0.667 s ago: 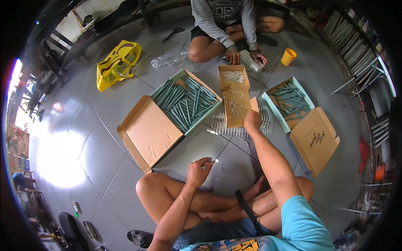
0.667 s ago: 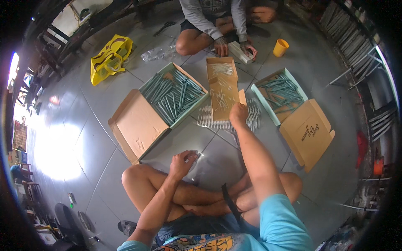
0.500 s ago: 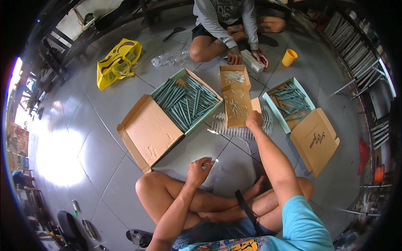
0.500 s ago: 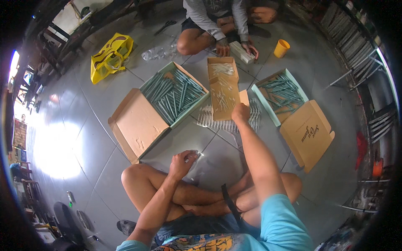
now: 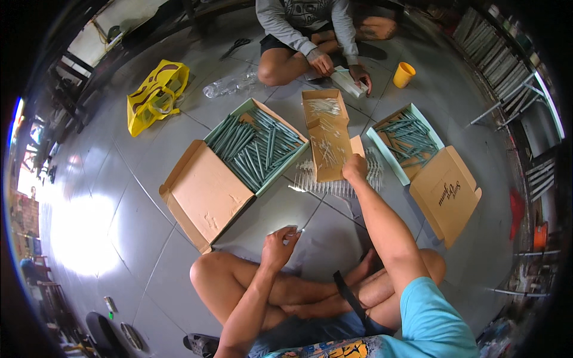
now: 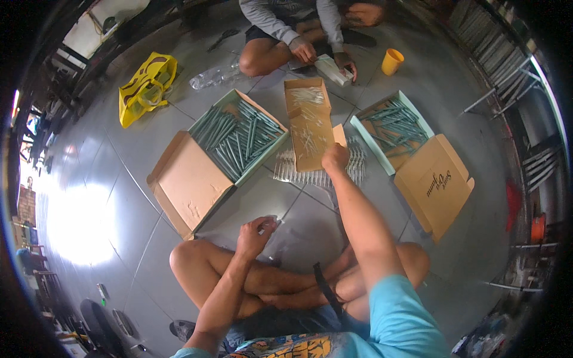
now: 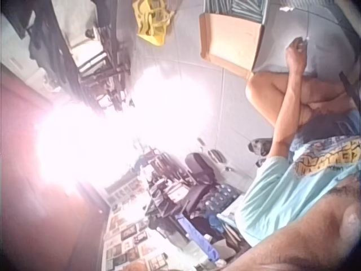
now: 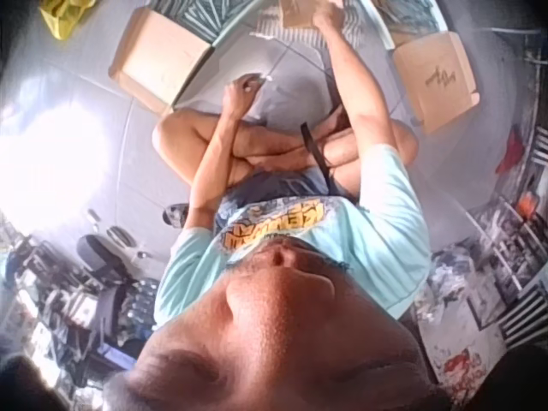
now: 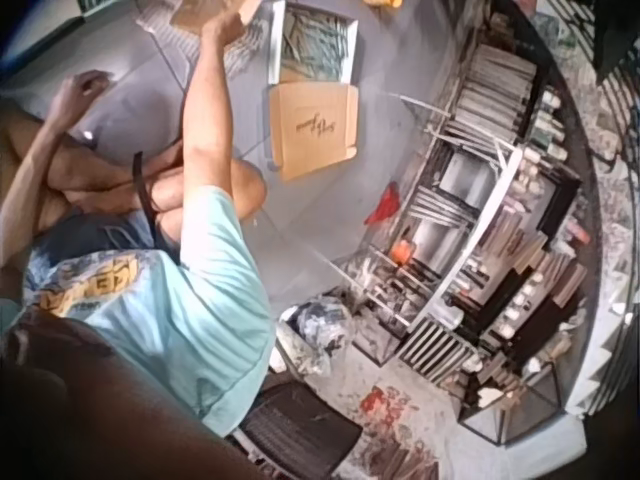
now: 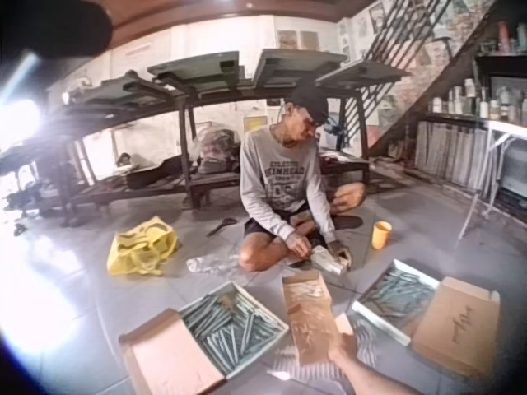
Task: The person assembles small white plastic components by joining multiple pieces by hand and then inserting a metal rod into a green plastic tube.
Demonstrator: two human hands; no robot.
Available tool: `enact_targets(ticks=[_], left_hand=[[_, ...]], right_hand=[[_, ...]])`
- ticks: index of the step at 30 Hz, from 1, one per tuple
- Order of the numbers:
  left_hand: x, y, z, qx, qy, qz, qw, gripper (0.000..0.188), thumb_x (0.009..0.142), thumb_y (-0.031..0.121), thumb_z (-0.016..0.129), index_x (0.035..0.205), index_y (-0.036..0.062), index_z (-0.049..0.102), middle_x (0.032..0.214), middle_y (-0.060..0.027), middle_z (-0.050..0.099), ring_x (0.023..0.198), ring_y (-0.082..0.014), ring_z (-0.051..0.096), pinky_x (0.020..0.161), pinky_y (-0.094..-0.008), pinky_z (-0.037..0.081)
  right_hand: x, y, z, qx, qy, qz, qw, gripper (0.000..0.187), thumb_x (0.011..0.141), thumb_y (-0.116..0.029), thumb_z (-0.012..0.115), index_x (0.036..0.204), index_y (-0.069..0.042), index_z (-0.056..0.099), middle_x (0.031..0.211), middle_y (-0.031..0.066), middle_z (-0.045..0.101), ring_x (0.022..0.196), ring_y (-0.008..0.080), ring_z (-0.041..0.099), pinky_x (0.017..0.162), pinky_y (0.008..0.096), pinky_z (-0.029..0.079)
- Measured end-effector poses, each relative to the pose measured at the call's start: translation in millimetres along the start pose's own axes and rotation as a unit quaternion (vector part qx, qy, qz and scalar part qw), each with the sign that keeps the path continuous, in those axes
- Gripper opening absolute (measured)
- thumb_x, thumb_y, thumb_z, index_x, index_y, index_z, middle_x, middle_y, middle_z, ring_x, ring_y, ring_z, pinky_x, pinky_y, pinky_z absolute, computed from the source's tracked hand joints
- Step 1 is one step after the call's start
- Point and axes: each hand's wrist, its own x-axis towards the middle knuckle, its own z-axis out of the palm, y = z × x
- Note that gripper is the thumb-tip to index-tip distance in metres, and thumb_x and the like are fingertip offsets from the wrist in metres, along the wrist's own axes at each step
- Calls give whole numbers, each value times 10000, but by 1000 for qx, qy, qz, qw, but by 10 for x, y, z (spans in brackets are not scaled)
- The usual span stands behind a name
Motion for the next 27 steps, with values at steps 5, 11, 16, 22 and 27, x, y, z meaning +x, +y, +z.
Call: enact_targets(ticks=[5, 11, 16, 22, 27], left_hand=[[6, 52, 34, -6, -8, 1, 1000, 325, 887, 285, 703, 1077, 22, 717, 944, -163, 731, 872, -262, 721, 784, -355, 546], [-6, 66, -20, 12, -10, 1, 1000, 295, 888, 222, 701, 1083, 0, 708, 981, -141, 737, 880, -237, 728, 764, -334, 543], [-13, 46, 14, 1, -6, 10, 1000, 294, 888, 219, 702, 1083, -2, 708, 978, -141, 738, 866, -239, 728, 762, -329, 541], [-20, 58, 13, 14, -10, 17, 1000, 296, 887, 218, 707, 1074, -11, 710, 970, -155, 736, 866, -232, 729, 755, -328, 543], [-24, 98, 34, -3, -18, 19, 1000, 297, 887, 219, 709, 1067, -17, 710, 973, -155, 737, 872, -232, 731, 738, -322, 546]], right_hand=[[77, 103, 197, 208, 119, 93, 966, 334, 923, -197, 458, 962, 19, 710, 979, 193, 713, 932, 340, 695, 824, 420, 551], [-99, -97, -12, 98, 90, 34, 990, 343, 930, -128, 413, 942, 21, 722, 986, 208, 711, 926, 341, 693, 821, 426, 555], [-133, -41, -52, 78, 120, 2, 990, 303, 915, -116, 450, 933, 14, 723, 932, 184, 723, 887, 345, 699, 790, 428, 562], [-106, 123, -58, 69, 115, -78, 988, 118, 780, -61, 640, 849, -3, 716, 940, 220, 700, 890, 359, 687, 770, 454, 557], [-187, 282, -195, 18, 134, -77, 988, 119, 798, -129, 686, 850, -27, 719, 869, 168, 714, 844, 351, 691, 749, 428, 552]])
